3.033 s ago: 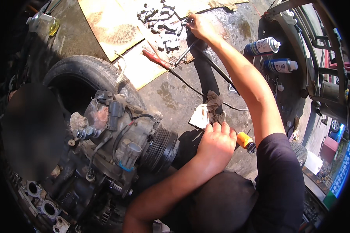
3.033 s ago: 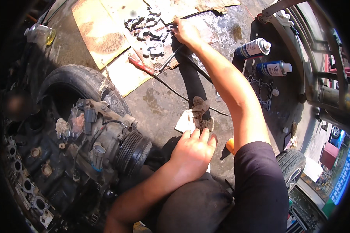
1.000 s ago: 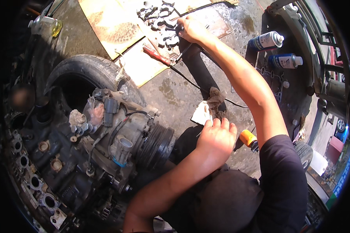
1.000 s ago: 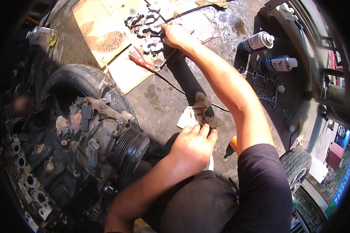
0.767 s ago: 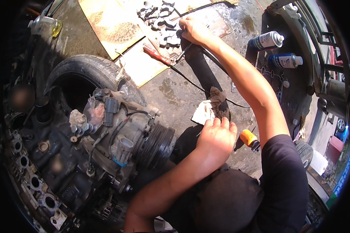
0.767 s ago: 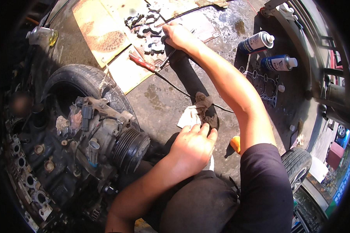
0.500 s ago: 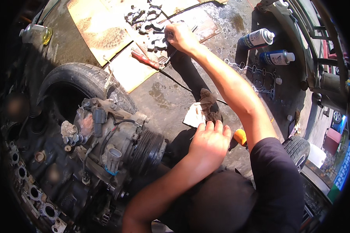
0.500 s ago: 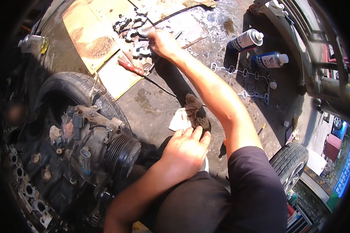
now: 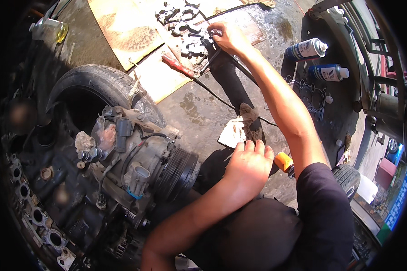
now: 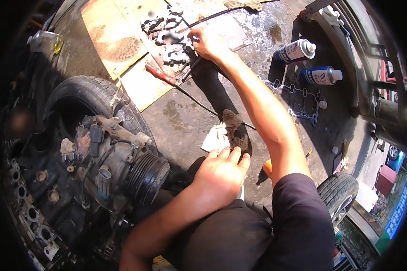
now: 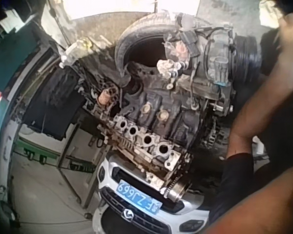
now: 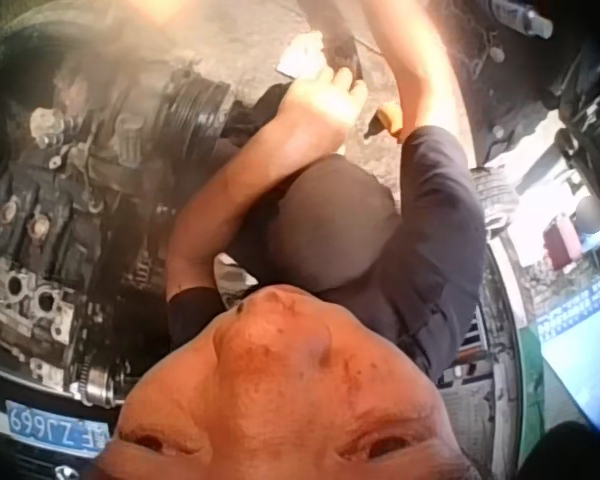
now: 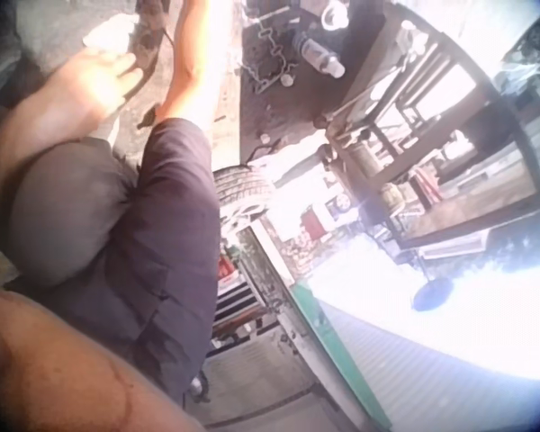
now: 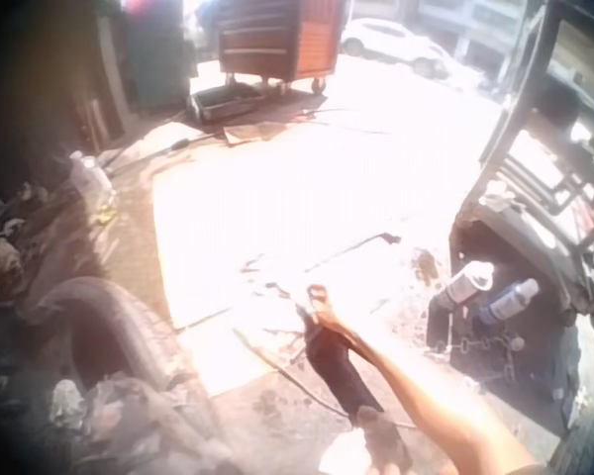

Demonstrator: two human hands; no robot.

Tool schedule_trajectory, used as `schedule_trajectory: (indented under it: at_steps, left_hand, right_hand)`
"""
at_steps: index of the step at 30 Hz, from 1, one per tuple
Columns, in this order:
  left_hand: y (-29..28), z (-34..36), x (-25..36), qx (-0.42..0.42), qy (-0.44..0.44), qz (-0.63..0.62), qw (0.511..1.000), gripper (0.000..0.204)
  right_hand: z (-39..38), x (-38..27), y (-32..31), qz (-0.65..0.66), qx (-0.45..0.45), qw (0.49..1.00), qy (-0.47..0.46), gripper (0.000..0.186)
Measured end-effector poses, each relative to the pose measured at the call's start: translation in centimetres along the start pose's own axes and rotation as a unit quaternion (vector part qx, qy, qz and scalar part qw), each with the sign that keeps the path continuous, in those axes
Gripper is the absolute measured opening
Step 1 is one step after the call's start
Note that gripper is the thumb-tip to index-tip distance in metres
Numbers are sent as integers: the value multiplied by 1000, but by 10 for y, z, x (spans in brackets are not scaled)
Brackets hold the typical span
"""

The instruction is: The person sits on the floor and works on a disassembled car engine, using a spray bottle to clean parts and a rag to wipe them. They handle the camshaft, cylinder head, and small metal components, arranging them on the floor.

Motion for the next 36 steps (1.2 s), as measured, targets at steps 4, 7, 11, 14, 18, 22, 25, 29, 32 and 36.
schedule_trajectory:
  at_steps: [4, 7, 11, 14, 18, 22, 25, 29, 32, 36]
  left_hand:
    - [1, -2, 1, 4, -4, -1, 1000, 41]
    - [1, -1, 1, 2, -4, 5, 1000, 42]
    - [5, -2, 2, 16, 5, 7, 1000, 42]
    - [3, -1, 3, 32, 12, 24, 999, 40]
    - [5, -3, 6, 54, 27, 49, 997, 37]
    - [4, -4, 9, 58, 31, 57, 996, 30]
    - [9, -7, 10, 33, 35, 48, 998, 23]
    - [6, -9, 9, 72, 35, 64, 995, 16]
    - [1, -9, 13, 94, 44, 66, 992, 15]
    - [8, -9, 12, 47, 22, 74, 996, 22]
  right_hand:
    - [-15, -27, -3, -53, 8, 995, -82, 27]
    - [-25, -41, 2, -80, 10, 994, -76, 39]
    - [-23, -67, 7, -91, 33, 990, -100, 47]
    - [-23, -92, 20, -177, -18, 978, -105, 50]
    - [-15, -103, 19, -166, 93, 973, -127, 45]
    - [-9, -117, 18, -105, 113, 981, -114, 42]
    - [0, -116, 29, -115, 59, 987, -93, 43]
    - [17, -91, 13, -72, 117, 990, -28, 42]
    - [36, -21, 10, -101, 114, 987, 55, 33]
    - [40, -9, 21, -62, -15, 998, 21, 34]
Point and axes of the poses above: each hand's wrist, its own z-axis towards the middle knuckle, its own y-axis out of the palm, x = y × z, the point moved 7 cm from there along z, towards the middle knuckle, and after that the axes turned 15 degrees about -z, right-handed, at the moved point
